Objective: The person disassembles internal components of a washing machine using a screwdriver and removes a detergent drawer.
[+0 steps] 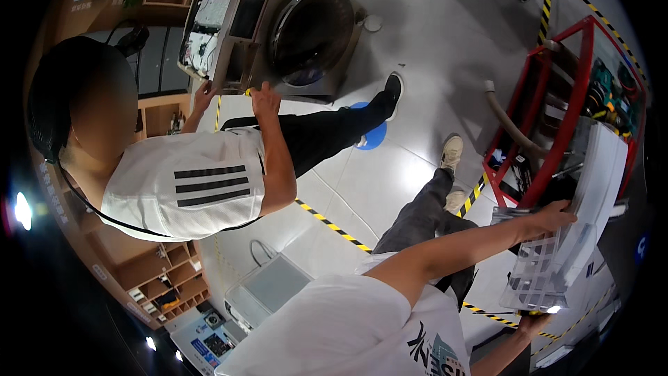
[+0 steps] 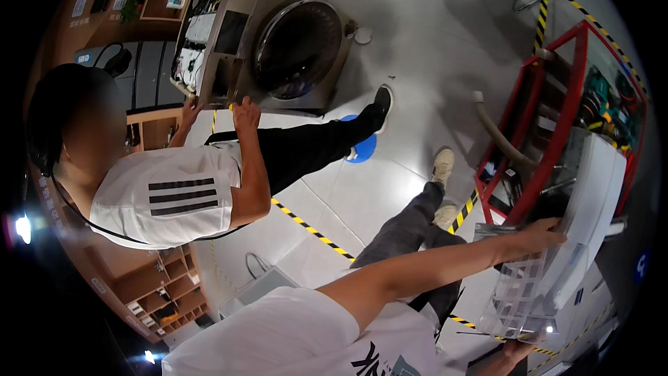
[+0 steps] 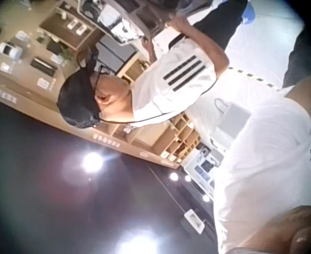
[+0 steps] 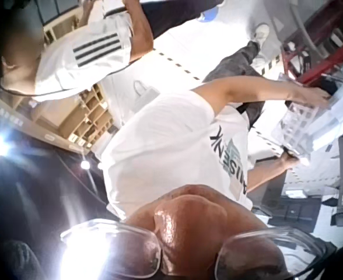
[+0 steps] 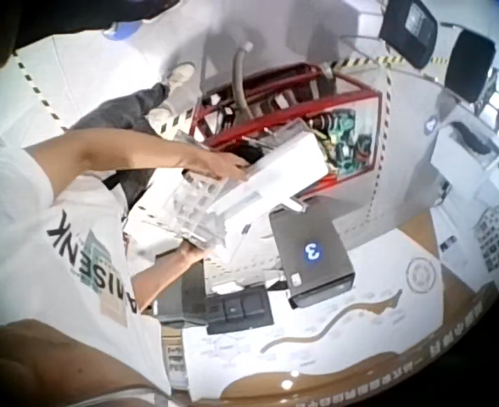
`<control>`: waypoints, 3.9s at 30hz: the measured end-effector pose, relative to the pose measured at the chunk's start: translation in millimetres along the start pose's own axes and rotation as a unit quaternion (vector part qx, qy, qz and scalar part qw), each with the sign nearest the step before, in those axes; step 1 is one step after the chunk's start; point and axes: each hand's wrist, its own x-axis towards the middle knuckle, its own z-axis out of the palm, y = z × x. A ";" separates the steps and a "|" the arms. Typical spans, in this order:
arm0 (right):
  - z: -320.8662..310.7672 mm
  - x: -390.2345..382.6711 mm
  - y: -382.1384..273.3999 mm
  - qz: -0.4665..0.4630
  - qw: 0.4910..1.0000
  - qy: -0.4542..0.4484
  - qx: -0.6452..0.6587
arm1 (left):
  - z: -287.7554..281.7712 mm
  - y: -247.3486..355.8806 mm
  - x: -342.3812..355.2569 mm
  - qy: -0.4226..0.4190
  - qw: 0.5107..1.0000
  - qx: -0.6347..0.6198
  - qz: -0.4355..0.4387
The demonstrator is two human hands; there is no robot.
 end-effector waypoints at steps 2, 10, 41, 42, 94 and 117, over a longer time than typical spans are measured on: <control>39.0 -14.7 -4.7 -0.006 0.997 0.082 0.003 | -1.5 13.5 0.6 0.012 1.000 -0.002 -0.006; 50.7 14.2 -19.4 0.020 0.997 0.064 -0.050 | -7.7 18.3 26.9 0.021 1.000 0.001 0.022; 72.5 -3.3 -5.5 0.005 0.999 0.029 -0.043 | -27.4 10.9 1.5 0.024 0.997 0.020 0.068; 61.0 5.2 -5.5 0.007 0.999 0.006 -0.052 | -31.0 15.9 -5.9 0.004 0.997 0.033 0.077; 55.8 73.8 6.8 -0.012 0.982 -0.179 -0.061 | -200.5 -179.3 -437.8 0.360 0.899 -0.228 0.095; -105.1 -97.6 -2.8 -0.025 0.934 -0.275 -0.227 | -260.3 -441.0 -534.7 0.436 0.889 -0.119 -0.076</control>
